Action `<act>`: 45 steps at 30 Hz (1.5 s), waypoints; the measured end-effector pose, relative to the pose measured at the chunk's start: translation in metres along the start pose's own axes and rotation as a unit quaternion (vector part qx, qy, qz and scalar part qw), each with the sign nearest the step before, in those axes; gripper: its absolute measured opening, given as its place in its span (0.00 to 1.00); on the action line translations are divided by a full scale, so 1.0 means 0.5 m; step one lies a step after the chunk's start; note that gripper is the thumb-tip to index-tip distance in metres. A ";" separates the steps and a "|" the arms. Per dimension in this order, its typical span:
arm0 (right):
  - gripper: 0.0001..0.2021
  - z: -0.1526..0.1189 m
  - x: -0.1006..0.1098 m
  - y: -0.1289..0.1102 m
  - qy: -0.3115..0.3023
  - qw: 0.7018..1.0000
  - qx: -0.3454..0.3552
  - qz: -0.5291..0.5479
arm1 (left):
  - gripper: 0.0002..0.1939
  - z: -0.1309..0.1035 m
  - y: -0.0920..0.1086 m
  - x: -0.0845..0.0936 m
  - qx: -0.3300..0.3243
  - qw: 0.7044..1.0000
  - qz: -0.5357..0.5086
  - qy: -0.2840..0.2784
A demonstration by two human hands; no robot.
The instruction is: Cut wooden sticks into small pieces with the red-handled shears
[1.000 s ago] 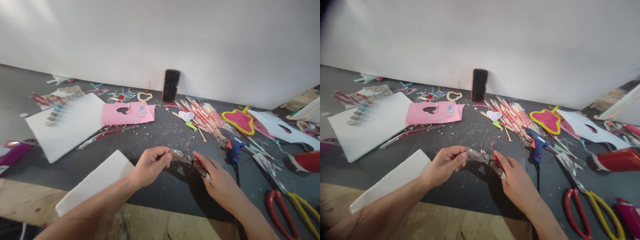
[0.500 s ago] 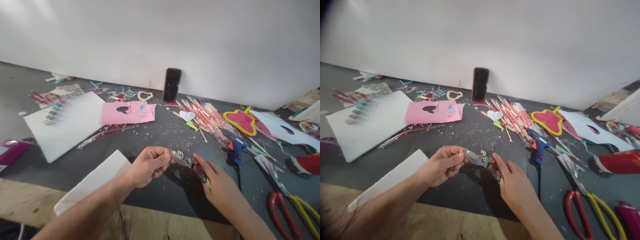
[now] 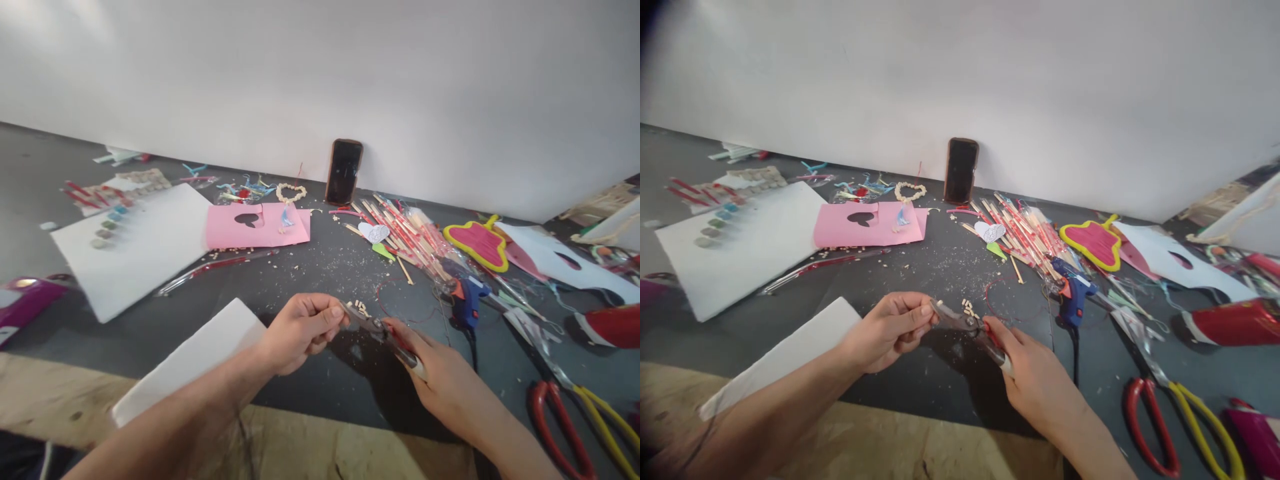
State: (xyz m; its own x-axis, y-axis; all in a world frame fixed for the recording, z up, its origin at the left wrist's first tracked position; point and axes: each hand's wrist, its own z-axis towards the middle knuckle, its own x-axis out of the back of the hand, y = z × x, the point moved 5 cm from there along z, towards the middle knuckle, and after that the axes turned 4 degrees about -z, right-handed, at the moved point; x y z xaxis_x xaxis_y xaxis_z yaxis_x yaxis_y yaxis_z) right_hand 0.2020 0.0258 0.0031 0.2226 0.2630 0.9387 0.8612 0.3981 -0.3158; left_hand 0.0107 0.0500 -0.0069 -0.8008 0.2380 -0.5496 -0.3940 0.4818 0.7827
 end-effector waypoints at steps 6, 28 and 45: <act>0.30 0.009 0.000 0.013 0.043 0.998 -0.041 -0.022 | 0.14 0.006 0.009 0.009 -0.062 0.989 0.125 0.050; 0.34 0.011 0.000 -0.005 0.067 0.989 -0.009 -0.128 | 0.12 0.000 0.000 0.005 0.025 1.000 -0.005 -0.016; 0.25 -0.009 -0.003 -0.020 -0.022 0.999 -0.042 0.024 | 0.12 0.000 -0.006 0.007 -0.011 1.000 -0.013 -0.001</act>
State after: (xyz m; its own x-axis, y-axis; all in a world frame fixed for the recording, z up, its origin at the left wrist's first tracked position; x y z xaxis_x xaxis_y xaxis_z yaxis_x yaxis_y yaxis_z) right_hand 0.1948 0.0174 0.0054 0.2456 0.3195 0.9152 0.8859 0.3094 -0.3457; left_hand 0.0091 0.0495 -0.0115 -0.7891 0.2268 -0.5709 -0.4252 0.4691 0.7740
